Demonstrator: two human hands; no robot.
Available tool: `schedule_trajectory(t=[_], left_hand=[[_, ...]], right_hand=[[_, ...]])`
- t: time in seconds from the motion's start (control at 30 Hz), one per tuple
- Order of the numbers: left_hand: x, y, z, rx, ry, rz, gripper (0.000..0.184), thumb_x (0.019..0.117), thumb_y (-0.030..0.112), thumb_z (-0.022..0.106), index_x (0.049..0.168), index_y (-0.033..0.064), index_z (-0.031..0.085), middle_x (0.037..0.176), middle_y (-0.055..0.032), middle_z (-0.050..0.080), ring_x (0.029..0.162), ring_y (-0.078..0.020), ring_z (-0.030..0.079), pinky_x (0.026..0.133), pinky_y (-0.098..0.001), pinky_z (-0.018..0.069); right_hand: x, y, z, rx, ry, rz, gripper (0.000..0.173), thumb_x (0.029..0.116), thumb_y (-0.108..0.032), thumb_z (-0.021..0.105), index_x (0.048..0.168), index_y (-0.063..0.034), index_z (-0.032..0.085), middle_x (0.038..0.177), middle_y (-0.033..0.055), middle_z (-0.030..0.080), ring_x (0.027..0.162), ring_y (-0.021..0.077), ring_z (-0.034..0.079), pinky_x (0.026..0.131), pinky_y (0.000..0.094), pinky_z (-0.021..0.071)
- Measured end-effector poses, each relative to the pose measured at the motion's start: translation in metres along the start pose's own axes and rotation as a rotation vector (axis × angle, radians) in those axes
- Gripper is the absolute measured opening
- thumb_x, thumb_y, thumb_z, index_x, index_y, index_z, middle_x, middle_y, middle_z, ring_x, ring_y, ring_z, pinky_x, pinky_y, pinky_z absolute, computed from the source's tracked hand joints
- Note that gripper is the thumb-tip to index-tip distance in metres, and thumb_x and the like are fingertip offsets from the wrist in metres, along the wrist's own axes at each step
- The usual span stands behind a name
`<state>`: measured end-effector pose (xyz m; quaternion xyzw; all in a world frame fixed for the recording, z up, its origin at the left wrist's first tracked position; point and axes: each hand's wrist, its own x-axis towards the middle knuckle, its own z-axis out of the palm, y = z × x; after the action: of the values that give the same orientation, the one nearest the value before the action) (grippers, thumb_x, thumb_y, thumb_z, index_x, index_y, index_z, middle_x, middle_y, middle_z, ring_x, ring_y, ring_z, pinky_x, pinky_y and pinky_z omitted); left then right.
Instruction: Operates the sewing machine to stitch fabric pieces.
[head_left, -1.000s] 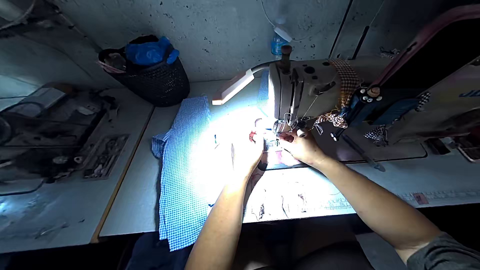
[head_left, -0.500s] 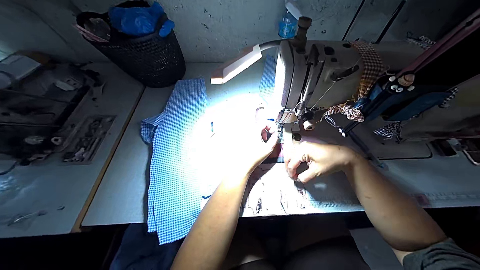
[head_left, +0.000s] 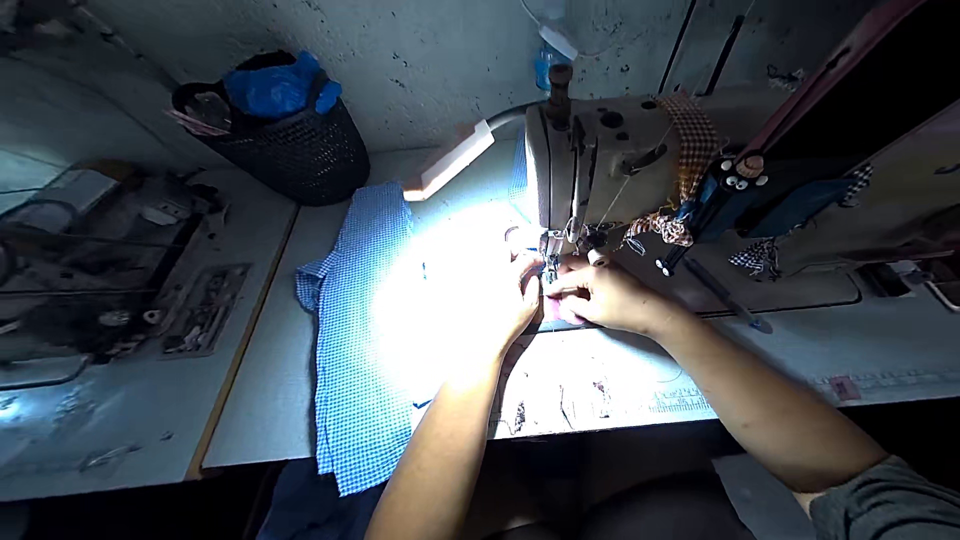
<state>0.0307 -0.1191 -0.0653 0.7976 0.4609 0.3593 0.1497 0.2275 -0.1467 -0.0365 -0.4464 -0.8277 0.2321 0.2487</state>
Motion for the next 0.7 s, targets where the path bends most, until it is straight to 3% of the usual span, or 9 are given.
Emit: schedule_trajectory(t=[0.1, 0.17, 0.23, 0.37, 0.5, 0.6, 0.7], left_hand=[[-0.001, 0.002, -0.003, -0.017, -0.006, -0.033, 0.022, 0.0992, 0.011, 0.058, 0.112, 0.0097, 0.075, 0.111, -0.0103, 0.067, 0.100, -0.0213, 0.065, 0.087, -0.0417, 0.0536], [0.003, 0.000, -0.003, -0.012, -0.024, -0.048, 0.022, 0.0994, 0.013, 0.057, 0.113, 0.0105, 0.075, 0.114, -0.0123, 0.066, 0.105, -0.0245, 0.064, 0.089, -0.0454, 0.0520], [0.011, 0.005, -0.012, 0.031, -0.056, -0.062, 0.023, 0.1011, 0.015, 0.056, 0.114, 0.0094, 0.075, 0.119, -0.0134, 0.067, 0.110, -0.0271, 0.065, 0.094, -0.0484, 0.0517], [0.033, -0.001, -0.013, 0.076, -0.087, -0.039, 0.023, 0.1003, 0.018, 0.058, 0.110, 0.0073, 0.076, 0.116, -0.0151, 0.068, 0.114, -0.0312, 0.063, 0.099, -0.0517, 0.0477], [0.036, -0.017, -0.006, 0.028, -0.065, -0.016, 0.023, 0.0997, 0.027, 0.063, 0.108, 0.0110, 0.077, 0.119, -0.0140, 0.067, 0.119, -0.0316, 0.060, 0.105, -0.0526, 0.0441], [0.032, -0.018, -0.017, 0.017, -0.086, -0.012, 0.021, 0.0967, 0.026, 0.063, 0.104, 0.0112, 0.077, 0.113, -0.0131, 0.069, 0.114, -0.0324, 0.062, 0.100, -0.0545, 0.0451], [0.030, -0.015, -0.032, 0.013, -0.161, -0.065, 0.021, 0.0934, 0.025, 0.067, 0.103, 0.0076, 0.074, 0.118, -0.0154, 0.067, 0.120, -0.0338, 0.059, 0.107, -0.0564, 0.0406]], right_hand=[[0.002, -0.002, 0.006, 0.043, -0.016, -0.045, 0.008, 0.0910, -0.007, 0.070, 0.094, -0.0063, 0.078, 0.095, 0.0080, 0.066, 0.091, 0.0181, 0.063, 0.084, 0.0374, 0.0540], [0.002, -0.002, 0.009, 0.026, -0.001, -0.109, 0.010, 0.0935, -0.005, 0.065, 0.094, -0.0032, 0.075, 0.092, 0.0083, 0.065, 0.088, 0.0172, 0.064, 0.084, 0.0349, 0.0543], [0.001, 0.000, 0.008, -0.007, -0.012, -0.140, 0.013, 0.0962, -0.006, 0.061, 0.095, -0.0026, 0.073, 0.091, 0.0079, 0.065, 0.087, 0.0161, 0.064, 0.084, 0.0334, 0.0544], [-0.002, 0.000, -0.004, 0.053, -0.173, -0.117, 0.015, 0.0975, -0.008, 0.059, 0.094, -0.0015, 0.073, 0.096, 0.0089, 0.067, 0.093, 0.0129, 0.064, 0.088, 0.0284, 0.0535], [-0.001, 0.007, -0.009, 0.183, -0.236, -0.131, 0.017, 0.0964, -0.015, 0.060, 0.090, -0.0023, 0.070, 0.094, 0.0063, 0.065, 0.088, 0.0056, 0.060, 0.080, 0.0201, 0.0503], [-0.002, 0.011, -0.012, 0.223, -0.249, -0.157, 0.014, 0.0929, -0.013, 0.062, 0.088, -0.0020, 0.068, 0.093, 0.0068, 0.065, 0.090, 0.0065, 0.061, 0.080, 0.0203, 0.0496], [-0.001, 0.012, -0.013, 0.243, -0.272, -0.151, 0.014, 0.0912, -0.016, 0.065, 0.089, -0.0023, 0.070, 0.093, 0.0062, 0.066, 0.093, 0.0075, 0.061, 0.082, 0.0217, 0.0502]])
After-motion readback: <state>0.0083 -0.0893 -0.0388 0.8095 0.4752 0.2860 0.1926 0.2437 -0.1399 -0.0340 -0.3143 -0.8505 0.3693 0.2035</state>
